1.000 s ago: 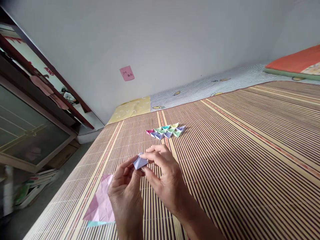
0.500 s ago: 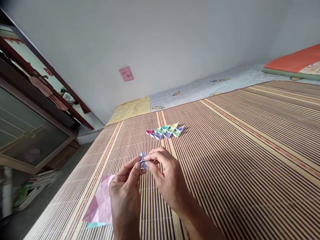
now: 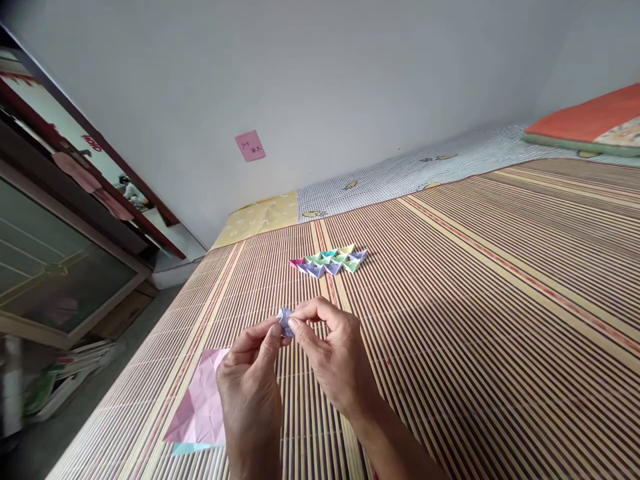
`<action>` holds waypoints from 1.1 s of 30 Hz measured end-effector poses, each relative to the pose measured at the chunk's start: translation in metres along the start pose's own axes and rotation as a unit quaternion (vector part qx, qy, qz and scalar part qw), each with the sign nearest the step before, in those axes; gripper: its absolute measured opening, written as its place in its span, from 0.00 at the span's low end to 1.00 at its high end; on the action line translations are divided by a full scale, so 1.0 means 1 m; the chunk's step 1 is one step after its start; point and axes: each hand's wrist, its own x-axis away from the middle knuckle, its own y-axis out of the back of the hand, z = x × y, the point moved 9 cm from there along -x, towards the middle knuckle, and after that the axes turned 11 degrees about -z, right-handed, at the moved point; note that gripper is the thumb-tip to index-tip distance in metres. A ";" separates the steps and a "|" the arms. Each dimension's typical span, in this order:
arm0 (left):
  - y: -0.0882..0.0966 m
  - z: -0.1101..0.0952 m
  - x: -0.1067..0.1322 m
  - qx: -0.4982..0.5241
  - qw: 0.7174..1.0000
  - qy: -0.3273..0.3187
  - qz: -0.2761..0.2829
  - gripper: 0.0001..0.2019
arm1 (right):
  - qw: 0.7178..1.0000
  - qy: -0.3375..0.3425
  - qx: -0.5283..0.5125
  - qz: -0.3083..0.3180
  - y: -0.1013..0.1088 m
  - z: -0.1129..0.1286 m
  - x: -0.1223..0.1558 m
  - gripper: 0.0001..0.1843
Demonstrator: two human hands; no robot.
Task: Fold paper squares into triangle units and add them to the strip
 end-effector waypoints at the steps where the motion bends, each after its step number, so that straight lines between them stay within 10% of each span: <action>1: 0.000 0.000 0.000 0.003 1.000 0.002 0.001 0.07 | 1.000 0.002 0.005 -0.002 0.000 0.001 0.000 0.06; 14: 0.002 0.007 -0.006 0.018 1.000 0.023 -0.011 0.16 | 0.994 0.022 0.094 -0.045 0.008 0.005 0.000 0.03; 22: -0.012 0.025 -0.003 0.039 0.989 0.122 0.075 0.11 | 0.996 0.018 0.067 -0.050 0.012 0.001 -0.004 0.01; 33: -0.009 0.022 -0.005 0.002 0.992 0.085 0.093 0.09 | 0.994 -0.019 0.086 0.062 0.002 -0.001 -0.006 0.12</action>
